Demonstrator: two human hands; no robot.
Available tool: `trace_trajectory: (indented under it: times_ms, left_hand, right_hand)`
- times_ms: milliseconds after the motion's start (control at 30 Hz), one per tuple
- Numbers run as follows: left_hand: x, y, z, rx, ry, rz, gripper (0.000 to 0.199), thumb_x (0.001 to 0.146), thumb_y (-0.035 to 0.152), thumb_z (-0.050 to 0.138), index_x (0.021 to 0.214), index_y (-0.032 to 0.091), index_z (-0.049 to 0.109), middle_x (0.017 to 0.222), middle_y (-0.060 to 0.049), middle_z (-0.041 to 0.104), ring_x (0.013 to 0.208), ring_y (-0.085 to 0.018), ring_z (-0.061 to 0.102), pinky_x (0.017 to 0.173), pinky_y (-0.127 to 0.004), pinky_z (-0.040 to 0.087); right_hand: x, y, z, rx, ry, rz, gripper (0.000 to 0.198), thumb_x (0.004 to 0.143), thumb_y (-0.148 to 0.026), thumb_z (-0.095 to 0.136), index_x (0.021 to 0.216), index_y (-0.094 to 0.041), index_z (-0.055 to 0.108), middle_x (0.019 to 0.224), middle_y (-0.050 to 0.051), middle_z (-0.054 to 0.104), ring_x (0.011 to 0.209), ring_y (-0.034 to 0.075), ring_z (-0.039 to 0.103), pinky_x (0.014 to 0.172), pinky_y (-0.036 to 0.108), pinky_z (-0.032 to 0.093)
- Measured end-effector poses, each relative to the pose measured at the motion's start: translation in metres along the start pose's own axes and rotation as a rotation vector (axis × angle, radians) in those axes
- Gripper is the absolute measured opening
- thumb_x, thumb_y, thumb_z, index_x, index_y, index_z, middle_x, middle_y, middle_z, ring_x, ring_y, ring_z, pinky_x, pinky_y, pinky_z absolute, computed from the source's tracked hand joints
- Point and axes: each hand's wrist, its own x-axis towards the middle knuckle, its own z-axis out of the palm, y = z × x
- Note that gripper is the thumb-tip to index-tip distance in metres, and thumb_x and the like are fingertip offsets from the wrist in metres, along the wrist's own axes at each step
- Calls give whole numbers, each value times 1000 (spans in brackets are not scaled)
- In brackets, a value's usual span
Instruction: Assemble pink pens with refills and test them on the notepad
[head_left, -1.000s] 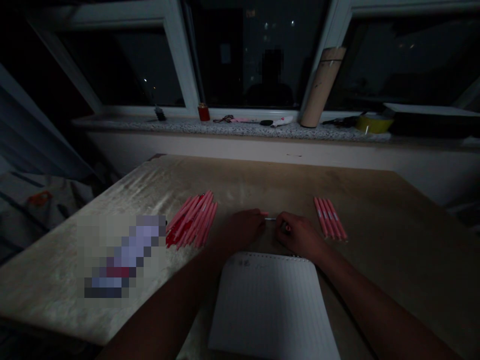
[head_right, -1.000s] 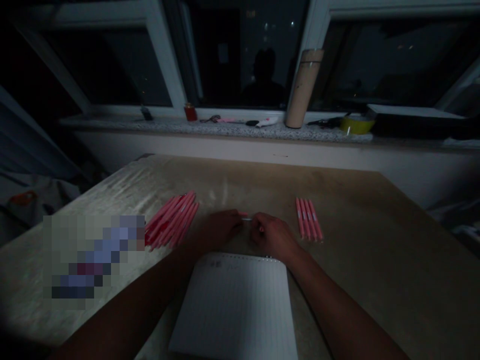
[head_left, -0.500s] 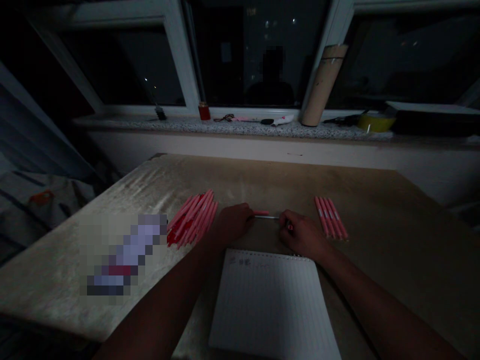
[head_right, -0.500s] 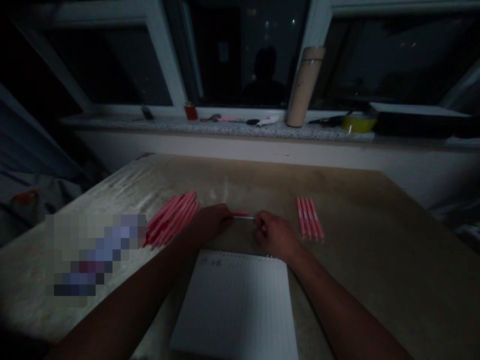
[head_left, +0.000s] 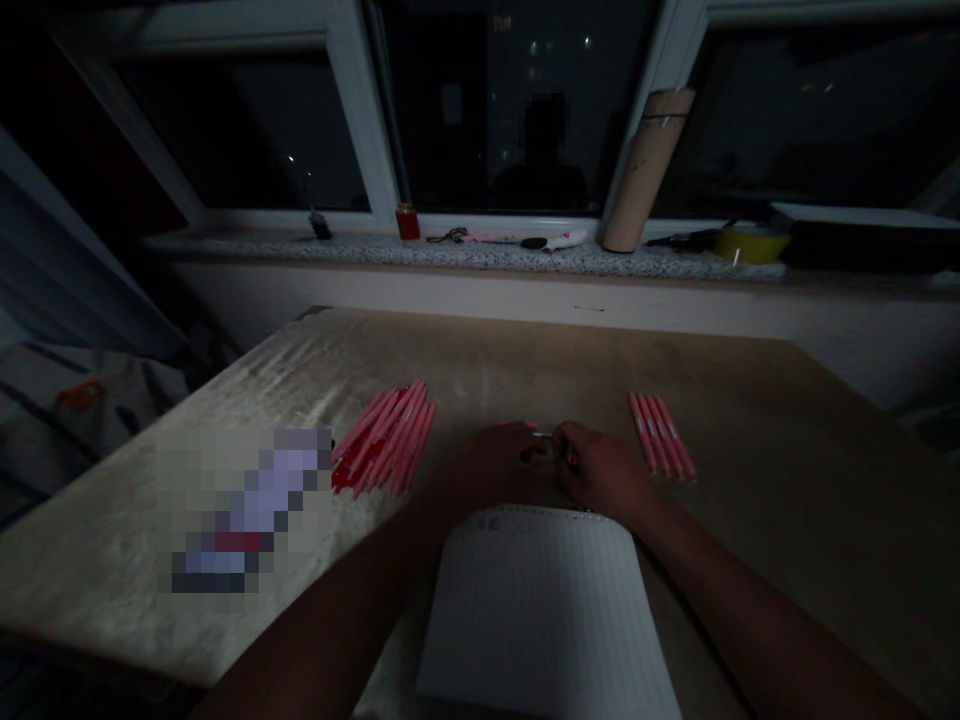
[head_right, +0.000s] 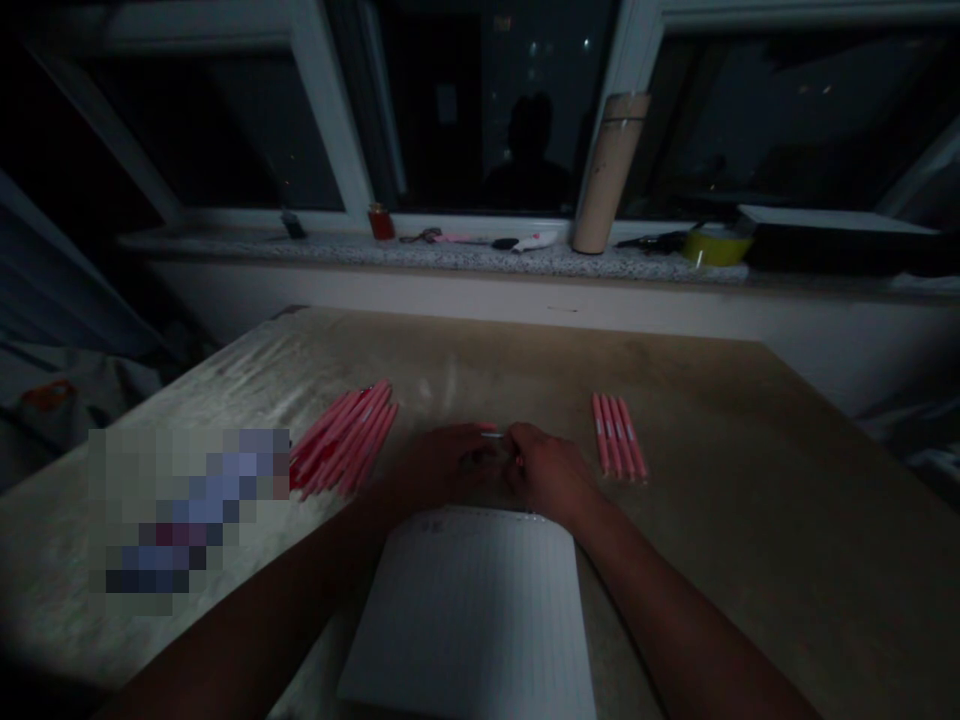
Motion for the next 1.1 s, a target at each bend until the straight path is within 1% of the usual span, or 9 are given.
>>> trace_trajectory:
  times_ms: [133,233,367,467,533,633,767,967,1100]
  left_hand:
    - [4,12,2,-54,-47,34,28,86,40,47,101,20,60,99,-3,64,96,-17,57,89,-29,40]
    - [5,14,1,-60,-52,61,25,87,37,47,97,18,60,97,-4,64,92,-16,58,86,-28,42]
    - [3,6,3,-37,-25,92,25,88,35,45,100,20,62,103,-3,63,102,-15,55,94,-28,38]
    - [1,-5,5,-10,-1,28,28,88,37,45,106,23,62,117,-4,59,112,-16,51,97,-29,36]
    - [-1,-11,5,4,-10,-37,28,86,37,47,103,22,63,121,-4,58,109,-17,53,95,-30,39]
    - [-1,-15,4,1,-25,-86,29,85,33,47,107,21,62,121,-4,58,100,-16,57,90,-29,42]
    - [-1,-13,4,37,-69,-116,25,84,31,47,101,22,64,122,-4,57,100,-18,58,89,-30,43]
    - [-2,-16,6,27,-51,-77,23,85,30,47,95,20,65,125,-3,55,100,-16,58,87,-29,43]
    - [-2,-16,3,-7,-69,-59,23,86,33,48,88,20,67,117,-2,61,108,-17,54,88,-28,42]
  right_hand:
    - [-1,-6,0,-62,-23,-29,22,71,-20,56,92,-21,49,81,4,64,62,17,59,52,24,27]
    - [-1,-11,1,-65,-32,-59,25,71,-20,56,95,-21,49,85,5,65,64,17,61,52,24,29]
    - [-1,-11,2,-80,-31,-79,27,74,-20,53,101,-20,48,90,6,65,67,18,62,54,25,31]
    - [-2,-4,2,-63,-11,-84,33,76,-21,53,109,-20,47,97,6,65,72,18,62,57,25,33]
    - [-2,4,0,-60,1,-56,28,77,-21,52,105,-20,50,92,5,64,71,17,61,58,25,34]
    - [-2,15,-3,-24,10,-115,17,79,-21,52,96,-20,55,93,5,62,77,17,59,64,25,37]
    - [-3,19,-9,13,17,-158,19,81,-19,50,98,-22,59,97,4,60,80,16,58,66,25,39]
    - [-4,15,-13,-10,37,-172,22,81,-17,48,98,-22,61,96,4,61,79,16,59,63,25,40]
    - [-5,13,-14,-43,88,-185,24,82,-17,47,100,-22,62,97,5,61,79,16,59,61,25,41]
